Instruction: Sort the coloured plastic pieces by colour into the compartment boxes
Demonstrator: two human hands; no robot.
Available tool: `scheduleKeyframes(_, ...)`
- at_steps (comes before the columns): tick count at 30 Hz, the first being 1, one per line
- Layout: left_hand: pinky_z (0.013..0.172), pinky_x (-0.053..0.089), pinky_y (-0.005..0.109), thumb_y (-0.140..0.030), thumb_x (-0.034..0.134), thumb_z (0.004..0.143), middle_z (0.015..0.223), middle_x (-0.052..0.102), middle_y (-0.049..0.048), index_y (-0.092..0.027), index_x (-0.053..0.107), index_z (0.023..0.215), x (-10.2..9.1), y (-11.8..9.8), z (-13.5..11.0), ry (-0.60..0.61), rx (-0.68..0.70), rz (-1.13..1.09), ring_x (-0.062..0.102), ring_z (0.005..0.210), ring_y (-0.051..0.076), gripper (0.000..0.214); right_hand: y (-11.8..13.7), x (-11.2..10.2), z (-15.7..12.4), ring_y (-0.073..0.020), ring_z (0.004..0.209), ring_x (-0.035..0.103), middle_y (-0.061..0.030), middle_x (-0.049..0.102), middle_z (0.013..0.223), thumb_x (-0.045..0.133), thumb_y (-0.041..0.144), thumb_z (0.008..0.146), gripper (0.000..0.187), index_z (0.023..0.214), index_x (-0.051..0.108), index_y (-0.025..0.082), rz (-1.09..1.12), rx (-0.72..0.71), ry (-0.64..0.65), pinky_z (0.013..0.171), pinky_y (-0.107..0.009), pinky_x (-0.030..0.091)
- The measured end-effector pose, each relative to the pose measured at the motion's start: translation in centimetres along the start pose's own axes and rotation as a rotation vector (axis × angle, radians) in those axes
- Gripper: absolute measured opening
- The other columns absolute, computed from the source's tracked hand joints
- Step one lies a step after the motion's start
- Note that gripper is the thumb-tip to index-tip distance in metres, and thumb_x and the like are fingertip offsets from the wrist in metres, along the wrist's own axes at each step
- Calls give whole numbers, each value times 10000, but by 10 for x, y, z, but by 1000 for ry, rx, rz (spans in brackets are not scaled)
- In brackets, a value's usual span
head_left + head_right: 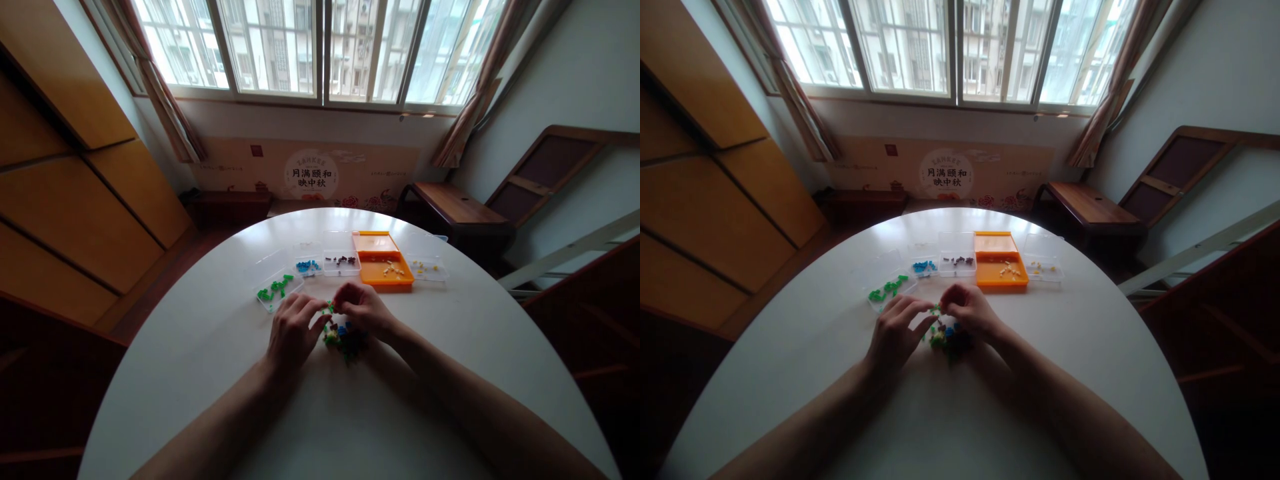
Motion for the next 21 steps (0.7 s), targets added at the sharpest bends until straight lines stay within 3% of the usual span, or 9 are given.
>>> scheduleKeyframes(12,744,475,326,-246,601,874,799,669,34,-204,668,875,-7,-2,9,-39,5,-8,565,787,186,79,4,0,-4,-130,692,614,-18,658,753,638,245,752,108,823,622,166,-167,-60,-47,678,-267,507)
scheduleKeyframes(16,779,480,332,-252,583,880,836,675,35,-198,668,883,-23,19,13,-162,-149,39,576,814,187,101,4,-12,-7,-121,661,579,-22,661,771,609,200,783,125,896,653,170,-443,-93,-143,639,-251,478)
scheduleKeyframes(21,695,474,303,-268,586,871,779,655,27,-185,681,897,-38,49,13,-258,-291,118,567,703,167,129,5,-18,-11,-120,670,555,-28,645,841,602,122,783,188,938,689,184,-683,-118,-141,672,-260,471)
Point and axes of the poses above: each hand's wrist, its own z-axis towards the middle knuckle, its own x-axis out of the palm, y = z × x, the point moved 6 cm from there along z, towards the middle knuckle
